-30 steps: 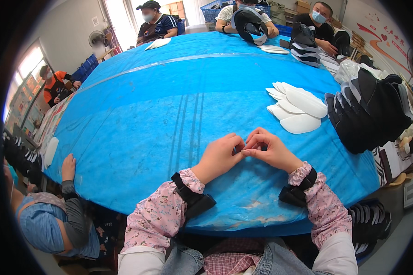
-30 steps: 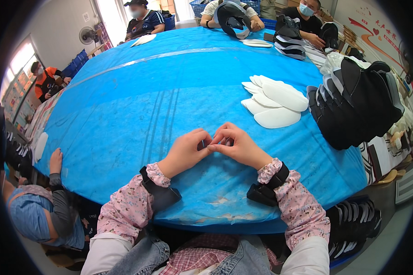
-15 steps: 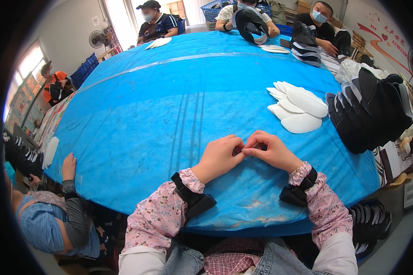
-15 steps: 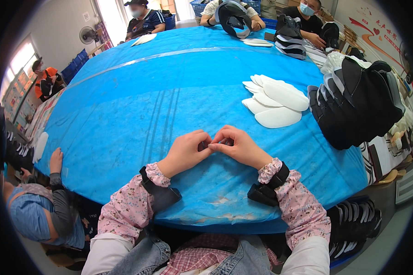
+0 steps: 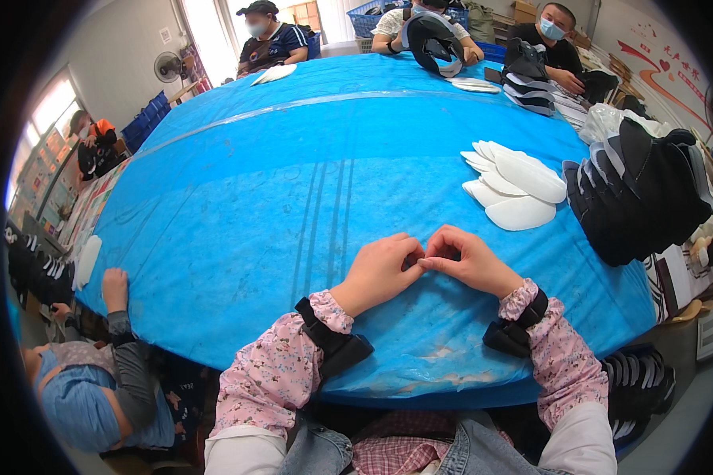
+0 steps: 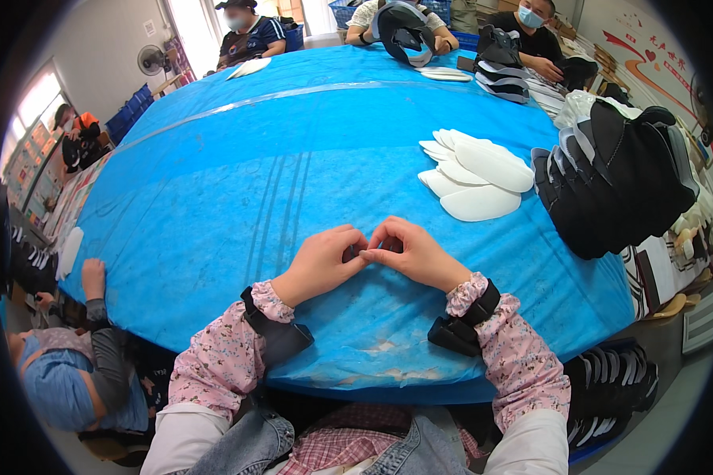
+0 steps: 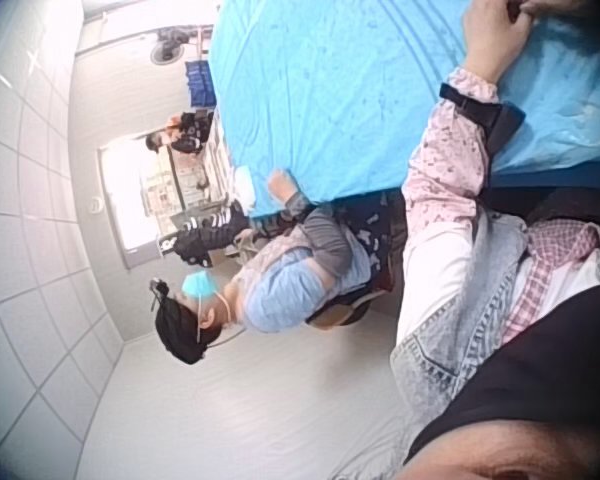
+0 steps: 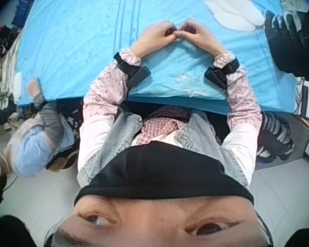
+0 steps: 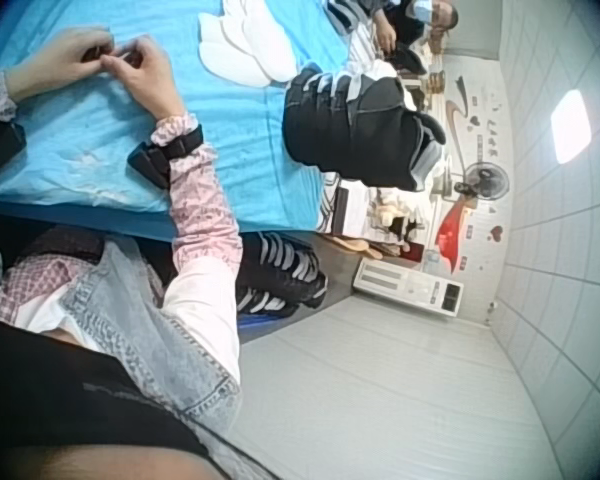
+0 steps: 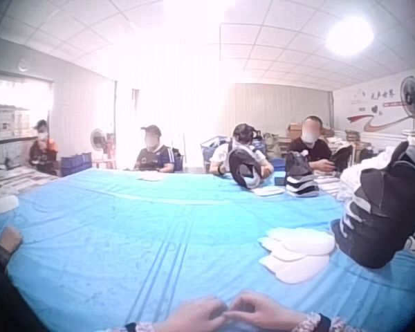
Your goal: The person holds and aligns small white shoe components on a table, pressing them together with their fingers.
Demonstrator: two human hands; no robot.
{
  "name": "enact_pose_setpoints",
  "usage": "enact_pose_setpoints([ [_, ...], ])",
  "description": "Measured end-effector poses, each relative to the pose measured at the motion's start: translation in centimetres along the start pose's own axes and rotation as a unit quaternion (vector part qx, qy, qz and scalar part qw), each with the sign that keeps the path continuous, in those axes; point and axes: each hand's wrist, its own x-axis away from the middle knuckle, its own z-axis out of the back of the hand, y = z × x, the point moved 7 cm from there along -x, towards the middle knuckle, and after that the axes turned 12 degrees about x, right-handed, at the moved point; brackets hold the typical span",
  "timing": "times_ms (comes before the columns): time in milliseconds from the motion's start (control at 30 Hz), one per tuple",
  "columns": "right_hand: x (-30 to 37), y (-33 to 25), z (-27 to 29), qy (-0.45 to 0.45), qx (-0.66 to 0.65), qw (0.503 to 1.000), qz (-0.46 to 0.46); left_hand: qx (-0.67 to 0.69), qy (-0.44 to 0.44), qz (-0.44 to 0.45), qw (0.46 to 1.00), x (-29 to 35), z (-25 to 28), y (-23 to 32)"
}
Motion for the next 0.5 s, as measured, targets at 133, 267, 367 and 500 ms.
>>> enact_pose_setpoints([
  [133, 0.04, -0.10, 0.07, -0.004, 0.015, 1.000, 0.008, 0.003, 0.000, -0.010, 1.000, -0.01, -0.06, -0.04],
  [267, 0.17, -0.10, 0.10, -0.006, 0.008, 1.000, 0.014, 0.007, -0.002, -0.015, 1.000, -0.08, -0.11, 0.19],
  [367, 0.15, -0.56, 0.08, -0.007, 0.030, 0.999, 0.025, 0.006, -0.003, -0.016, 1.000, -0.02, -0.06, 0.16],
  [500, 0.19, -0.69, 0.04, -0.028, 0.069, 0.997, 0.015, 0.006, -0.006, -0.026, 1.000, -0.02, -0.12, 0.52],
])
